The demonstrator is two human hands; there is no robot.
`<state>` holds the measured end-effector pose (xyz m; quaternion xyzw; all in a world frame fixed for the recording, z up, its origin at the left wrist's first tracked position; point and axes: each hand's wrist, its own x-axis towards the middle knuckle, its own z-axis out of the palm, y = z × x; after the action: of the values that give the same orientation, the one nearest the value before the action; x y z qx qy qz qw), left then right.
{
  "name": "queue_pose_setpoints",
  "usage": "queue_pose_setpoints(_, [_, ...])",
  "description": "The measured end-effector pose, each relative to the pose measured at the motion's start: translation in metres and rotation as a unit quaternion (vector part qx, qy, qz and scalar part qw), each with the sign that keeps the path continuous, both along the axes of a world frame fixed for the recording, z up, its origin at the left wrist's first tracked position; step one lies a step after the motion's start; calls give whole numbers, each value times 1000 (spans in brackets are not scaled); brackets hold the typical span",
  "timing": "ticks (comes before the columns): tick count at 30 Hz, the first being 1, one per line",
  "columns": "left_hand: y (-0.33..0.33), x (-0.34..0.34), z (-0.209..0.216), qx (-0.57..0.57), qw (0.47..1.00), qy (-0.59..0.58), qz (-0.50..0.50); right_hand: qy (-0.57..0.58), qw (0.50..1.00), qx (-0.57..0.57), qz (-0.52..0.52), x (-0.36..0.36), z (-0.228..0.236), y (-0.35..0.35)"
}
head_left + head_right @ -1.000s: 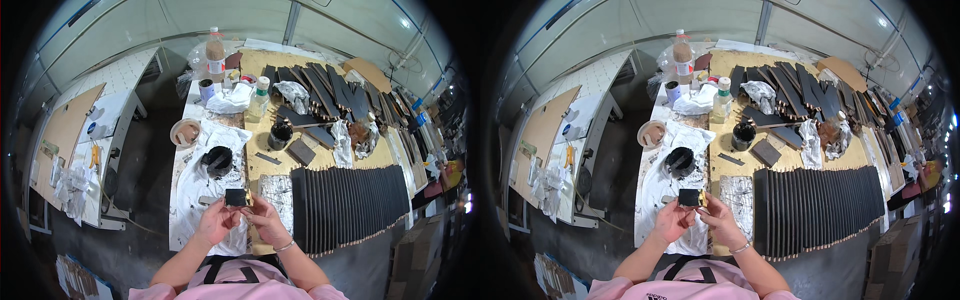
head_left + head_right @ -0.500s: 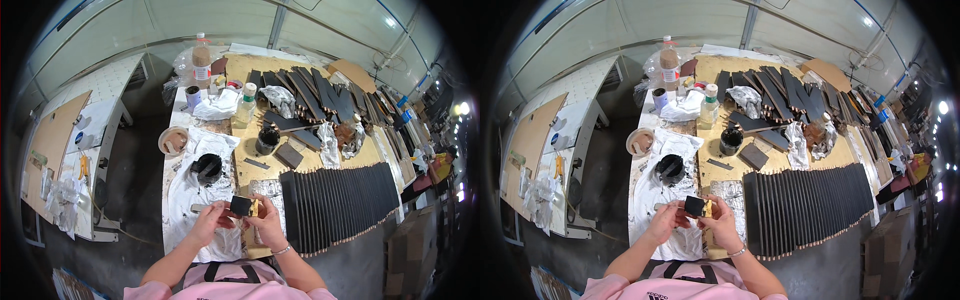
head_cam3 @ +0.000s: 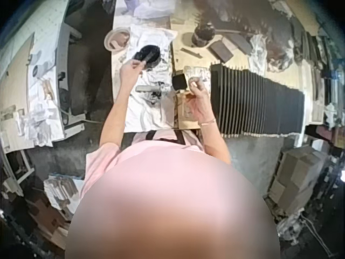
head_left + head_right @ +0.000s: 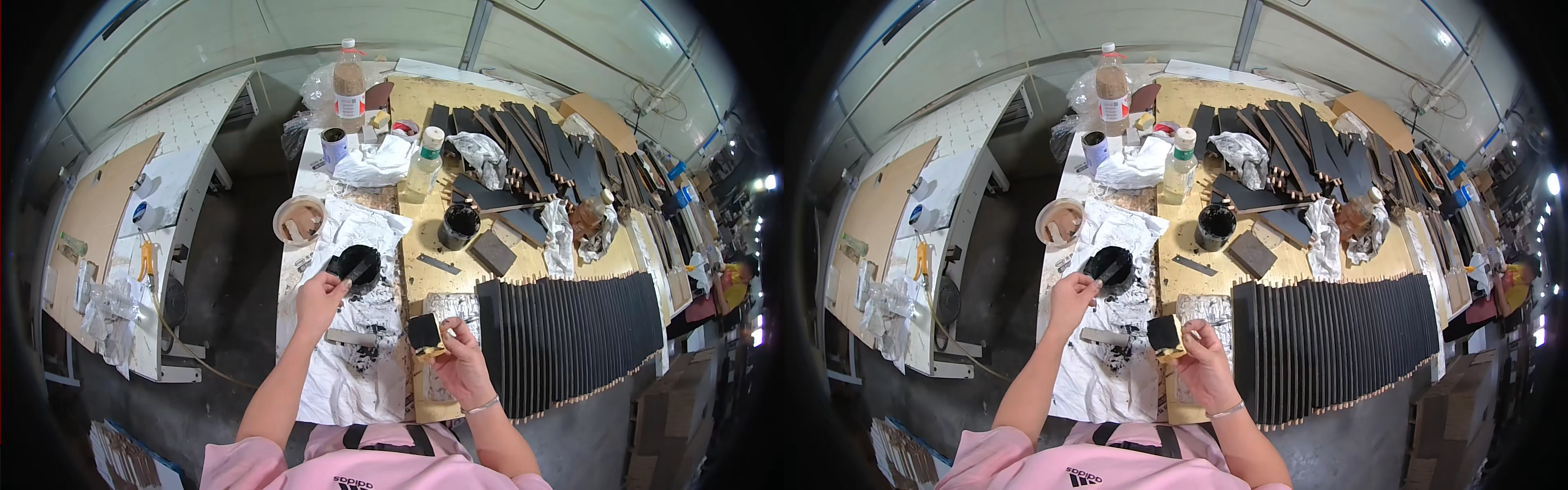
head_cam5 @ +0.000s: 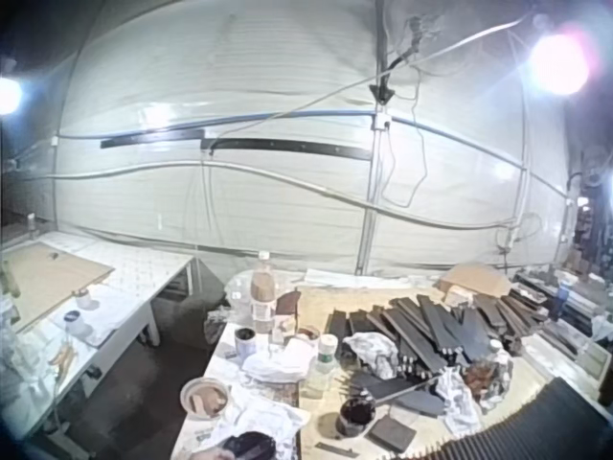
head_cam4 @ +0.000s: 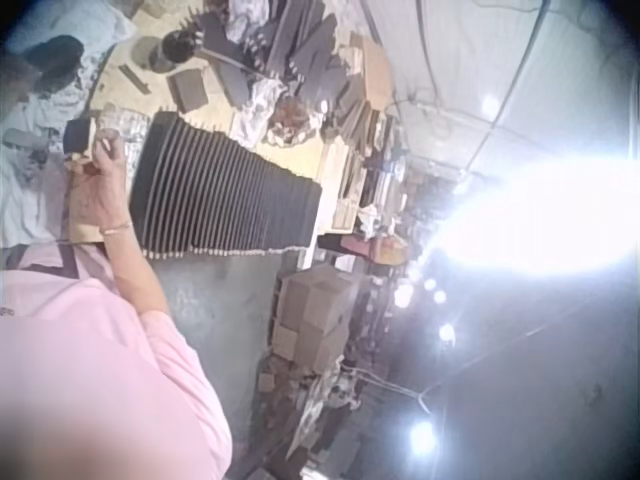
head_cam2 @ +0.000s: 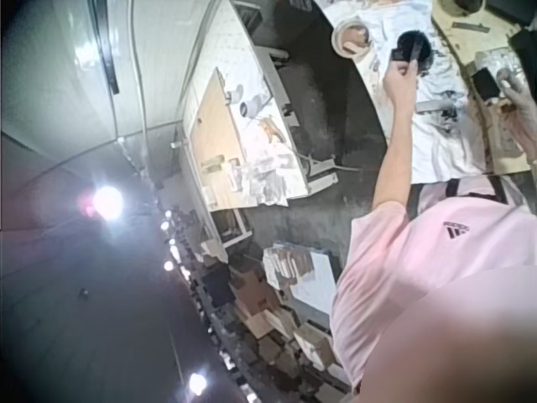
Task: The person applies a liquid from a container to a small sponge and wipes a series of wooden slats arranged in a row, then uses a cloth to wipe them down.
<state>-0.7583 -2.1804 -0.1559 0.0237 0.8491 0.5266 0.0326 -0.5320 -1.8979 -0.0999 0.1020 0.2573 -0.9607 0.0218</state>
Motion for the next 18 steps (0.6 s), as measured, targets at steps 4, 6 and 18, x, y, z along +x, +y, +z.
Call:
queue_pose_setpoints(4, [-2,-2,7,55,998,-27,10,-67,997,31,-26,-21,24,-10])
queue_pose_setpoints(6, [-5,1,32,-23,999,37,-8,-68,997,26,-10,-25,21,-6])
queue_pose_setpoints(18, [12,-51,64,-317,887,277,-192,-125,984,118,37,-56,26,-22])
